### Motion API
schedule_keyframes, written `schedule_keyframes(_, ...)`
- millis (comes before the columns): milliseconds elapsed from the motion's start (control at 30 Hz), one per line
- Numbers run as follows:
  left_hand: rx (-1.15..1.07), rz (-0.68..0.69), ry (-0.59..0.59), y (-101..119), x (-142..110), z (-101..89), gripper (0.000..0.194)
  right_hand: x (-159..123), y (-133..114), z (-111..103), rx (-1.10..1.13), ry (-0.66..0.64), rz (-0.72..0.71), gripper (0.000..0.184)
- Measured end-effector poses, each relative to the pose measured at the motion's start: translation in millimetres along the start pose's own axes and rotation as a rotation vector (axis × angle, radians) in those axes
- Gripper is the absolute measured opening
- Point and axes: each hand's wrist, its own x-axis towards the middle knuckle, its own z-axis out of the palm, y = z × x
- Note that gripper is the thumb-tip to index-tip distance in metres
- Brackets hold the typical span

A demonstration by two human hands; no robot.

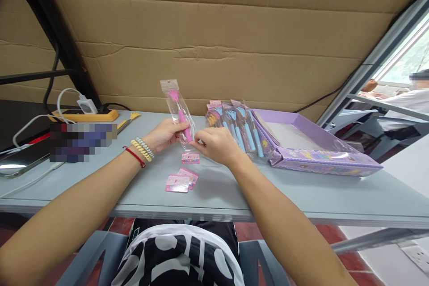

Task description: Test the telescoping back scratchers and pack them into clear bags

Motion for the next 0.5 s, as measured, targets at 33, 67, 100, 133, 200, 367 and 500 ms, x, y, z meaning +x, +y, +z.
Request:
schedule_keyframes(33,0.004,-0.007,0.006,-0.2,0.0,0.5,0.028,0.4,-1.1,0.3,-0.031,-0.013,-0.009,0.036)
schedule_keyframes(67,0.011,-0.013,0.012,-0.5,0.1,0.9,0.028,0.6,-1.9,0.9,-0.055,-0.025,-0.02,0.036)
schedule_keyframes(100,0.022,-0.02,0.016,-0.7,0.2,1.2,0.028,0.8,-2.5,1.7,-0.071,-0.036,-0.035,0.036)
schedule_keyframes(133,0.035,-0.027,0.017,-0.9,0.3,1.4,0.029,0.9,-2.7,2.6,-0.082,-0.044,-0.049,0.035)
schedule_keyframes(200,0.053,-0.039,0.011,-1.5,0.6,1.8,0.03,0.7,-2.4,4.2,-0.094,-0.049,-0.069,0.035)
schedule_keyframes(367,0.07,-0.071,-0.007,-3.3,0.7,2.9,0.029,-1.6,-0.1,5.5,-0.063,-0.041,-0.068,0.031)
schedule_keyframes(500,0.093,-0.089,-0.039,-2.8,-0.8,2.7,0.028,-2.5,-0.5,4.8,-0.011,-0.037,-0.036,0.027)
